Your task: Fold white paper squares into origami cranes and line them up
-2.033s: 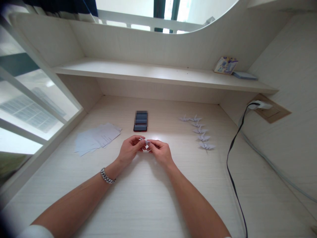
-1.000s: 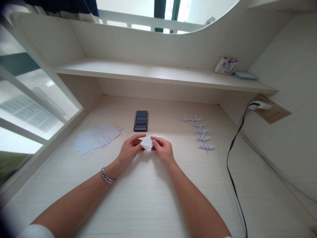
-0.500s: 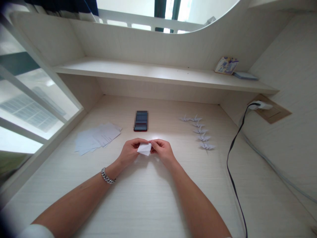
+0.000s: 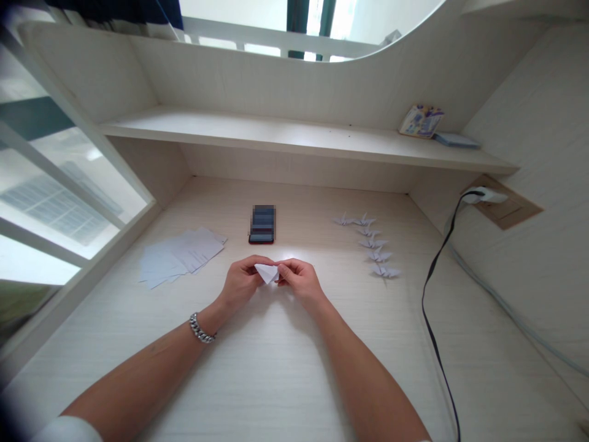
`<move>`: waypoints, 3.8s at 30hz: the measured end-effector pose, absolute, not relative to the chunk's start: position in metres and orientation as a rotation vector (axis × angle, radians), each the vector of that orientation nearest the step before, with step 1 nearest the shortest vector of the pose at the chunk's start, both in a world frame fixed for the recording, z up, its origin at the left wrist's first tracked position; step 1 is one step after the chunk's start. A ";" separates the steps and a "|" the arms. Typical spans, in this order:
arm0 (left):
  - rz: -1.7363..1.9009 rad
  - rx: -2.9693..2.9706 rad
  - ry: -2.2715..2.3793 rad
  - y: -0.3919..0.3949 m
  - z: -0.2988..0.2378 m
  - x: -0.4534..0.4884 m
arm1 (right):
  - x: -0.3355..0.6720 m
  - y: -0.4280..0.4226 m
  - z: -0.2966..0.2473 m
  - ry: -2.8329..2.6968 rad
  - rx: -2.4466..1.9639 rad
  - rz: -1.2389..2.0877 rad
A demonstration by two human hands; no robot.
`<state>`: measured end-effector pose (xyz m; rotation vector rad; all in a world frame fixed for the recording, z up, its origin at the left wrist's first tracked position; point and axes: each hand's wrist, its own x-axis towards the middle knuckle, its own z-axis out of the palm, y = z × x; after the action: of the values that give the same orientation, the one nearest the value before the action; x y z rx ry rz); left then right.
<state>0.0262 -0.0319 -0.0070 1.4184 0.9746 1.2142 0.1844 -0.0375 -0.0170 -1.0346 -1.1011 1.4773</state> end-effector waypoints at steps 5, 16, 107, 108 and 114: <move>1.254 1.458 0.999 -0.034 -0.007 0.026 | 0.184 -0.038 -0.016 -1.129 -1.041 1.458; 1.306 1.509 1.070 -0.038 -0.004 0.028 | 0.179 -0.040 -0.013 -1.145 -1.053 1.404; 1.150 1.175 1.105 -0.025 -0.014 0.029 | 0.180 -0.038 -0.016 -1.228 -1.176 1.222; 1.145 1.188 1.101 -0.026 -0.014 0.029 | 0.180 -0.038 -0.016 -1.229 -1.171 1.228; 1.135 1.280 1.113 -0.027 -0.013 0.029 | 0.181 -0.038 -0.015 -1.214 -1.165 1.269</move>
<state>0.0291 -0.0273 -0.0130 1.2796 1.1134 1.1354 0.1806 -0.0381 -0.0149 -1.1647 -1.2144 1.2692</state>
